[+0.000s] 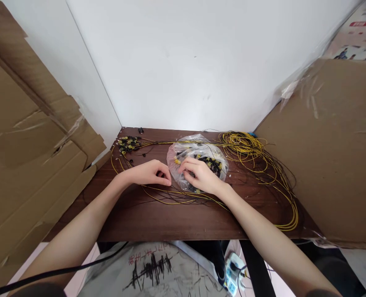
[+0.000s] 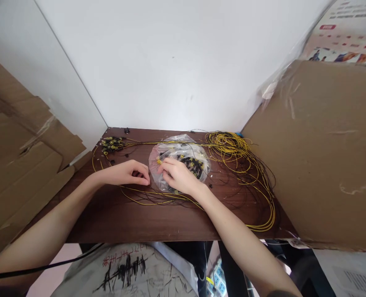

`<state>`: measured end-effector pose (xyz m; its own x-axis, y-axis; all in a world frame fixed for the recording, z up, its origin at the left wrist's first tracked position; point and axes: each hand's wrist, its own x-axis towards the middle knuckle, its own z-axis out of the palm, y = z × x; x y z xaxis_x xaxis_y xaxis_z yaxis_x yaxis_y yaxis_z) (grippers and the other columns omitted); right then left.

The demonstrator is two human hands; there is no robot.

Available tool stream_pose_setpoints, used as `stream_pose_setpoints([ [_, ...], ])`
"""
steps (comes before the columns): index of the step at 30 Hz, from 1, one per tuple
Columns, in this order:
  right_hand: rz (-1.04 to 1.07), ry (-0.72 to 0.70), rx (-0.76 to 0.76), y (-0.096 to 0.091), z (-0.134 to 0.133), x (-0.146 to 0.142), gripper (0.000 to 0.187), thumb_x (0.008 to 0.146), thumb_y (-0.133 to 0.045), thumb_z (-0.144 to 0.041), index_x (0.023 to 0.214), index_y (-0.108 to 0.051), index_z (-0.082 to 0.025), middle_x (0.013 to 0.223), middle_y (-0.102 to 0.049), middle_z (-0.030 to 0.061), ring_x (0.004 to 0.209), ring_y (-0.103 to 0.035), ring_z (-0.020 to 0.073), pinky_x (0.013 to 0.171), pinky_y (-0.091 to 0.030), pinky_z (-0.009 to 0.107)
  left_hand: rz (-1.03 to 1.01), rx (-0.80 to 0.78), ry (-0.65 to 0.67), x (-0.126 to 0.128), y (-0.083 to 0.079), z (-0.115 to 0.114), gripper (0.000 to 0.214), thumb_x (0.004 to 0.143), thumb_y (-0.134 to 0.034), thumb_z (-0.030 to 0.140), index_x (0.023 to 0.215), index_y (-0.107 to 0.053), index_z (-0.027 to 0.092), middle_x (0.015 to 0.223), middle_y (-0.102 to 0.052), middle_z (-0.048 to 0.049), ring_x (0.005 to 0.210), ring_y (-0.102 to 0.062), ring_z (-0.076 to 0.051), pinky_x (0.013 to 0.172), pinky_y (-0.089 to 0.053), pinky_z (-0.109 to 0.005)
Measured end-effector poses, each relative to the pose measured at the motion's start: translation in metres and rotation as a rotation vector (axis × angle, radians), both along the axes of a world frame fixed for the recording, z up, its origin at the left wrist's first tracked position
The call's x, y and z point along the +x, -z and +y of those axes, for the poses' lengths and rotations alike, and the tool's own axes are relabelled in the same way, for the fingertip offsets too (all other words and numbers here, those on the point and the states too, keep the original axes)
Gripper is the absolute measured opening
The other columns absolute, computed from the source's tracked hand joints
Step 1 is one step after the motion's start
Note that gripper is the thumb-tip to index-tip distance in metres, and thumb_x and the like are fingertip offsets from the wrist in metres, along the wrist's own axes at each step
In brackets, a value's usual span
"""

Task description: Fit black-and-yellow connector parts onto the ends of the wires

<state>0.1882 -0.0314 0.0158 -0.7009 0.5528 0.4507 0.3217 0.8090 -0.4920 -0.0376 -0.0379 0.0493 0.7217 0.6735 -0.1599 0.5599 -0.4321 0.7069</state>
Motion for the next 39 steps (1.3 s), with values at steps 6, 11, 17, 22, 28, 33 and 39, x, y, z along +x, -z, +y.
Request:
stream_pose_setpoints([
  [6, -0.001, -0.03, 0.015, 0.001, -0.004, -0.003, 0.016, 0.09, -0.049, -0.02, 0.092, -0.064, -0.014, 0.094, -0.061, 0.009, 0.09, -0.056, 0.0183, 0.082, -0.046, 0.031, 0.024, 0.023, 0.036, 0.001, 0.007, 0.002, 0.022, 0.078, -0.065, 0.035, 0.078, -0.073, 0.015, 0.077, -0.068, -0.0022, 0.067, -0.05, -0.011, 0.063, -0.037, -0.02],
  [11, 0.009, -0.018, -0.02, 0.0, -0.005, -0.005, 0.022, 0.09, -0.053, -0.032, 0.087, -0.066, -0.015, 0.091, -0.062, 0.0082, 0.088, -0.057, 0.0181, 0.081, -0.046, 0.032, -0.105, -0.055, -0.064, 0.002, 0.002, -0.001, 0.026, 0.081, -0.06, 0.037, 0.083, -0.069, 0.013, 0.071, -0.063, -0.0011, 0.065, -0.051, -0.011, 0.061, -0.038, -0.02],
  [17, 0.128, 0.008, -0.236, 0.0, -0.006, -0.009, 0.02, 0.085, -0.06, -0.032, 0.08, -0.068, -0.015, 0.081, -0.063, 0.0044, 0.071, -0.056, 0.0129, 0.065, -0.044, 0.025, -0.195, 0.011, -0.108, 0.006, 0.005, 0.0, 0.028, 0.082, -0.058, 0.038, 0.083, -0.067, 0.012, 0.077, -0.065, -0.0032, 0.073, -0.054, -0.013, 0.067, -0.04, -0.022],
  [22, 0.145, 0.027, -0.374, 0.002, -0.006, -0.011, 0.011, 0.08, -0.064, -0.024, 0.076, -0.068, -0.014, 0.076, -0.062, 0.0029, 0.068, -0.054, 0.0121, 0.062, -0.042, 0.024, -0.196, -0.009, -0.119, 0.003, 0.007, 0.001, 0.031, 0.081, -0.06, 0.042, 0.085, -0.068, 0.013, 0.075, -0.065, -0.0033, 0.069, -0.054, -0.012, 0.063, -0.04, -0.022],
  [28, 0.3, 0.015, -0.627, -0.003, -0.005, -0.011, 0.017, 0.078, -0.065, -0.031, 0.076, -0.067, -0.014, 0.076, -0.063, 0.003, 0.07, -0.054, 0.0127, 0.064, -0.041, 0.026, -0.201, 0.002, -0.209, -0.005, 0.002, 0.006, 0.033, 0.078, -0.061, 0.044, 0.085, -0.069, 0.012, 0.076, -0.066, -0.0041, 0.067, -0.055, -0.012, 0.063, -0.043, -0.023],
  [33, 0.464, -0.038, -0.775, -0.009, -0.003, -0.005, 0.018, 0.074, -0.07, -0.033, 0.075, -0.069, -0.014, 0.076, -0.063, 0.0027, 0.066, -0.052, 0.011, 0.061, -0.039, 0.025, -0.209, 0.089, -0.366, -0.016, 0.003, 0.012, 0.037, 0.077, -0.06, 0.047, 0.082, -0.068, 0.012, 0.071, -0.066, -0.004, 0.064, -0.054, -0.012, 0.06, -0.043, -0.023],
  [39, 0.662, -0.132, -0.952, -0.011, -0.001, -0.002, 0.018, 0.07, -0.073, -0.032, 0.07, -0.068, -0.015, 0.075, -0.064, 0.0025, 0.064, -0.05, 0.0099, 0.061, -0.041, 0.025, -0.162, 0.141, -0.454, -0.027, 0.006, 0.019, 0.037, 0.075, -0.061, 0.047, 0.081, -0.068, 0.012, 0.068, -0.067, -0.0037, 0.062, -0.057, -0.013, 0.06, -0.044, -0.022],
])
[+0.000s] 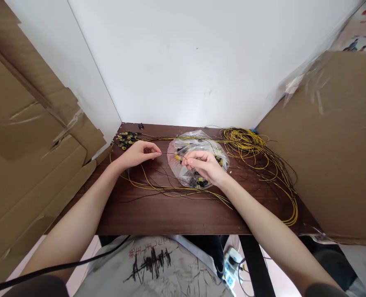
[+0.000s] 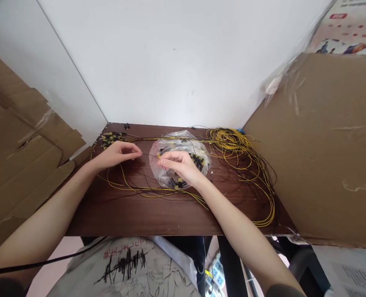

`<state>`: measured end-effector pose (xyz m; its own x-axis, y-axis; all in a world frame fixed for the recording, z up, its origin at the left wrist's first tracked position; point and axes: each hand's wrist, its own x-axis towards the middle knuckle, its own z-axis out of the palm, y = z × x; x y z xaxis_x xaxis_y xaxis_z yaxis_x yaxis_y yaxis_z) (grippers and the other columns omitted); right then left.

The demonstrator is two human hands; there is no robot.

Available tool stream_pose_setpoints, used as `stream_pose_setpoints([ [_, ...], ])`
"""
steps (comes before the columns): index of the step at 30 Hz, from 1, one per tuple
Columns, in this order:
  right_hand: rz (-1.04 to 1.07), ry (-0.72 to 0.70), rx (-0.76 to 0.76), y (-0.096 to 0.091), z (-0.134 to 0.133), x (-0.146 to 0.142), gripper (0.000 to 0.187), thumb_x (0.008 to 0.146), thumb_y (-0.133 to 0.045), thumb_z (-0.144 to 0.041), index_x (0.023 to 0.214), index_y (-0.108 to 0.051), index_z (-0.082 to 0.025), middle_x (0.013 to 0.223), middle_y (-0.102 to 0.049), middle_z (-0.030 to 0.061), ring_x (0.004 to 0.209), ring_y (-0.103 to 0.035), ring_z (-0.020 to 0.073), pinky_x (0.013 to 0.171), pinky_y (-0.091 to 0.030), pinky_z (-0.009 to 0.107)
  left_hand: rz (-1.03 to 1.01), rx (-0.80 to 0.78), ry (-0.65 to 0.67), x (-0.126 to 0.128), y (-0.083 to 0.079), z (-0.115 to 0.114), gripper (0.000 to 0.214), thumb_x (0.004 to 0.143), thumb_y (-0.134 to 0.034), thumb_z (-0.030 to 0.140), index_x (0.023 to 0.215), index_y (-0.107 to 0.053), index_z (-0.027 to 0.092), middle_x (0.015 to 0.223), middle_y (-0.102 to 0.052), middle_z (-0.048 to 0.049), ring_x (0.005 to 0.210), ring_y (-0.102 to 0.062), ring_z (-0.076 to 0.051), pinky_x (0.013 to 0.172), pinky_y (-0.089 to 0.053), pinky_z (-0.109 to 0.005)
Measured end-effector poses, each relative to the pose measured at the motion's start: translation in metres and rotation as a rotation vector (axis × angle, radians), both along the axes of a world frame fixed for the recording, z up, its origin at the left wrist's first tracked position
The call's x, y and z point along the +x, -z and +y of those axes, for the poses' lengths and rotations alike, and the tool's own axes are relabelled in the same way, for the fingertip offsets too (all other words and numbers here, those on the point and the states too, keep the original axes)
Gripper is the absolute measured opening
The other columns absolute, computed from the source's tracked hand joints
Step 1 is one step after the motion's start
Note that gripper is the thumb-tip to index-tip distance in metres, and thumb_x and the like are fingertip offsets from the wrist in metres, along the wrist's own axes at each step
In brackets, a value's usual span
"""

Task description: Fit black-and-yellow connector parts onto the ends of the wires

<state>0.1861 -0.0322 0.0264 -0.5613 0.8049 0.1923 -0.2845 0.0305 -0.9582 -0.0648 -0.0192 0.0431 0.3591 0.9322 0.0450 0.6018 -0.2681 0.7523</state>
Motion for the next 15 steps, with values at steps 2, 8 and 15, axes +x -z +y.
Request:
stream_pose_setpoints([
  [2, 0.058, -0.025, -0.068, -0.002, 0.0, 0.0, 0.019, 0.068, -0.074, -0.032, 0.069, -0.067, -0.015, 0.075, -0.063, 0.003, 0.063, -0.05, 0.0099, 0.061, -0.041, 0.025, 0.033, 0.007, -0.002, -0.005, 0.002, 0.003, 0.037, 0.074, -0.061, 0.048, 0.08, -0.068, 0.012, 0.068, -0.067, -0.004, 0.063, -0.058, -0.013, 0.061, -0.044, -0.023],
  [8, 0.127, -0.255, -0.182, -0.009, -0.004, 0.002, 0.019, 0.067, -0.072, -0.03, 0.064, -0.062, -0.014, 0.067, -0.059, 0.0036, 0.061, -0.05, 0.0114, 0.055, -0.038, 0.025, 0.117, 0.057, -0.041, -0.016, 0.008, 0.01, 0.035, 0.073, -0.061, 0.046, 0.079, -0.069, 0.013, 0.069, -0.068, -0.0042, 0.061, -0.058, -0.014, 0.059, -0.043, -0.023],
  [15, 0.164, -0.417, -0.159, -0.002, 0.0, 0.007, 0.02, 0.068, -0.068, -0.03, 0.062, -0.057, -0.014, 0.062, -0.053, 0.003, 0.06, -0.048, 0.014, 0.055, -0.034, 0.028, 0.247, 0.183, -0.038, -0.022, 0.015, 0.014, 0.036, 0.077, -0.055, 0.046, 0.079, -0.068, 0.014, 0.066, -0.066, -0.0036, 0.06, -0.055, -0.013, 0.058, -0.039, -0.022],
])
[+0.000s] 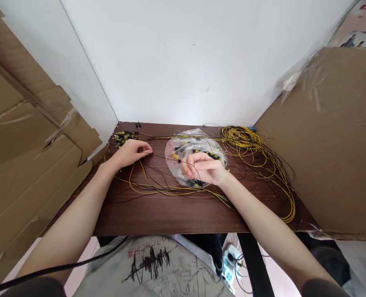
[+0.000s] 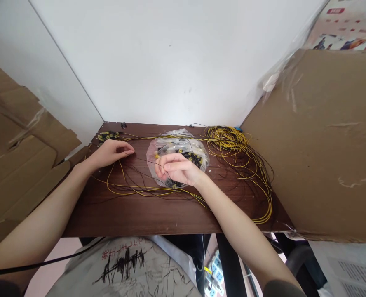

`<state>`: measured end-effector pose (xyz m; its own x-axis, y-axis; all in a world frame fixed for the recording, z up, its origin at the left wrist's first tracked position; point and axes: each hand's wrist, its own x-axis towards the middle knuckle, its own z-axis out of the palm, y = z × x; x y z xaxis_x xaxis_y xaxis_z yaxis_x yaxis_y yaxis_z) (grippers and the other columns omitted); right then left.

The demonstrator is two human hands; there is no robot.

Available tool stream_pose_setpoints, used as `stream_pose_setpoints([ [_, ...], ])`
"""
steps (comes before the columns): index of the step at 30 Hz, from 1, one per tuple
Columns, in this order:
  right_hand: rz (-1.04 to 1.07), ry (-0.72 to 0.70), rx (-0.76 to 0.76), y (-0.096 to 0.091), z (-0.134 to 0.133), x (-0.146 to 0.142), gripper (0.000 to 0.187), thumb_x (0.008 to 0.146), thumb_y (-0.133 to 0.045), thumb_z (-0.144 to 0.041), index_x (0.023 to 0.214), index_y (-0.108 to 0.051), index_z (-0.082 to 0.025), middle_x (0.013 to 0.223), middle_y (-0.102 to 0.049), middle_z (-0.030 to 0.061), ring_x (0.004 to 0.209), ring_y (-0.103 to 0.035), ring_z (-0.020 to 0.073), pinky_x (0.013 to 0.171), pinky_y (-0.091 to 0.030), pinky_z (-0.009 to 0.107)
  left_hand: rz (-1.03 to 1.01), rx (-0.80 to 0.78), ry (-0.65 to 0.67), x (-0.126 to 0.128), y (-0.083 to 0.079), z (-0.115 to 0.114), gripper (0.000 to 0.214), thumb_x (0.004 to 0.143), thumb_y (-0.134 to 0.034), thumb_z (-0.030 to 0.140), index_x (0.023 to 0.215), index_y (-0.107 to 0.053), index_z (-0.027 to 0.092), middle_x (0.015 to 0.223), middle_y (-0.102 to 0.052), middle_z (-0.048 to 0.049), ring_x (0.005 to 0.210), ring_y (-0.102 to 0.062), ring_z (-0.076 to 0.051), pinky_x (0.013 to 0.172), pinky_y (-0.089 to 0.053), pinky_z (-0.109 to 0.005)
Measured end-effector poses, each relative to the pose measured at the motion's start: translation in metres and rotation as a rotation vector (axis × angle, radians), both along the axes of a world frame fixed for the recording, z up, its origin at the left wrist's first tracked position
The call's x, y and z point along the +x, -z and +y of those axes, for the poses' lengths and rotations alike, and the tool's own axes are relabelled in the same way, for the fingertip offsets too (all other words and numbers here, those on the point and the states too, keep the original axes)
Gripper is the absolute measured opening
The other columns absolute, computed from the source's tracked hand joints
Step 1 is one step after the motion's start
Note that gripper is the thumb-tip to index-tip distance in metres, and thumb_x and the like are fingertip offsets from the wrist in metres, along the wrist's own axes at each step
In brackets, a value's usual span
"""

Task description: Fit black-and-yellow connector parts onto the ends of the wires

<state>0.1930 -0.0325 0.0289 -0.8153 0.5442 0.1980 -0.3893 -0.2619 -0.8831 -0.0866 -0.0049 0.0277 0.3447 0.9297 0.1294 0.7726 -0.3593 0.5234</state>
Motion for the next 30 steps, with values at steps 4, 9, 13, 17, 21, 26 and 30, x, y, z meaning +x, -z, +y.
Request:
stream_pose_setpoints([
  [4, 0.029, 0.016, 0.024, 0.001, 0.003, 0.003, 0.02, 0.067, -0.065, -0.032, 0.059, -0.054, -0.016, 0.059, -0.049, 0.0027, 0.058, -0.045, 0.0144, 0.055, -0.031, 0.029, 0.041, 0.04, -0.012, -0.004, 0.003, 0.002, 0.034, 0.08, -0.052, 0.044, 0.083, -0.069, 0.014, 0.068, -0.066, -0.0037, 0.061, -0.055, -0.013, 0.06, -0.038, -0.023],
  [9, 0.003, 0.061, 0.044, -0.004, 0.004, 0.004, 0.026, 0.065, -0.062, -0.036, 0.056, -0.044, -0.02, 0.057, -0.043, 0.0017, 0.055, -0.039, 0.014, 0.053, -0.032, 0.03, 0.042, 0.058, -0.052, -0.004, 0.0, 0.001, 0.034, 0.079, -0.053, 0.044, 0.081, -0.07, 0.015, 0.062, -0.063, -0.0018, 0.056, -0.05, -0.013, 0.058, -0.034, -0.022],
  [13, 0.015, 0.105, -0.003, -0.009, 0.003, 0.003, 0.028, 0.065, -0.059, -0.035, 0.054, -0.038, -0.021, 0.053, -0.036, -0.0009, 0.051, -0.033, 0.0121, 0.049, -0.028, 0.029, -0.03, 0.049, -0.095, -0.002, -0.003, -0.002, 0.035, 0.077, -0.057, 0.047, 0.075, -0.069, 0.014, 0.061, -0.063, -0.0018, 0.056, -0.049, -0.012, 0.058, -0.034, -0.023],
  [17, 0.012, 0.157, -0.08, -0.011, 0.004, 0.005, 0.03, 0.068, -0.056, -0.034, 0.056, -0.032, -0.021, 0.049, -0.023, -0.0056, 0.045, -0.02, 0.009, 0.044, -0.02, 0.026, -0.15, -0.014, -0.141, -0.004, -0.005, -0.002, 0.038, 0.071, -0.063, 0.052, 0.071, -0.068, 0.014, 0.061, -0.063, -0.0017, 0.057, -0.05, -0.012, 0.056, -0.036, -0.023],
  [21, 0.063, 0.248, -0.169, -0.01, 0.007, 0.008, 0.034, 0.074, -0.051, -0.035, 0.056, -0.026, -0.022, 0.047, -0.016, -0.0073, 0.042, -0.011, 0.0086, 0.041, -0.015, 0.025, -0.302, -0.108, -0.123, -0.01, -0.011, -0.003, 0.036, 0.065, -0.07, 0.05, 0.066, -0.066, 0.014, 0.067, -0.066, -0.0031, 0.063, -0.054, -0.013, 0.059, -0.041, -0.022],
  [26, 0.111, 0.454, -0.176, -0.007, 0.012, 0.01, 0.045, 0.082, -0.049, -0.036, 0.056, -0.016, -0.022, 0.046, -0.012, -0.0074, 0.042, -0.008, 0.0091, 0.04, -0.012, 0.026, -0.465, -0.2, -0.182, -0.014, -0.023, -0.011, 0.031, 0.06, -0.074, 0.044, 0.07, -0.064, 0.015, 0.062, -0.06, -0.0006, 0.055, -0.05, -0.009, 0.052, -0.038, -0.021],
  [30, 0.15, 0.461, -0.148, -0.006, 0.014, 0.009, 0.048, 0.085, -0.048, -0.037, 0.056, -0.015, -0.021, 0.046, -0.013, -0.0072, 0.042, -0.008, 0.0085, 0.039, -0.012, 0.025, -0.579, -0.229, -0.218, -0.013, -0.026, -0.013, 0.033, 0.058, -0.074, 0.04, 0.078, -0.064, 0.016, 0.057, -0.054, 0.0017, 0.049, -0.044, -0.007, 0.049, -0.035, -0.021],
])
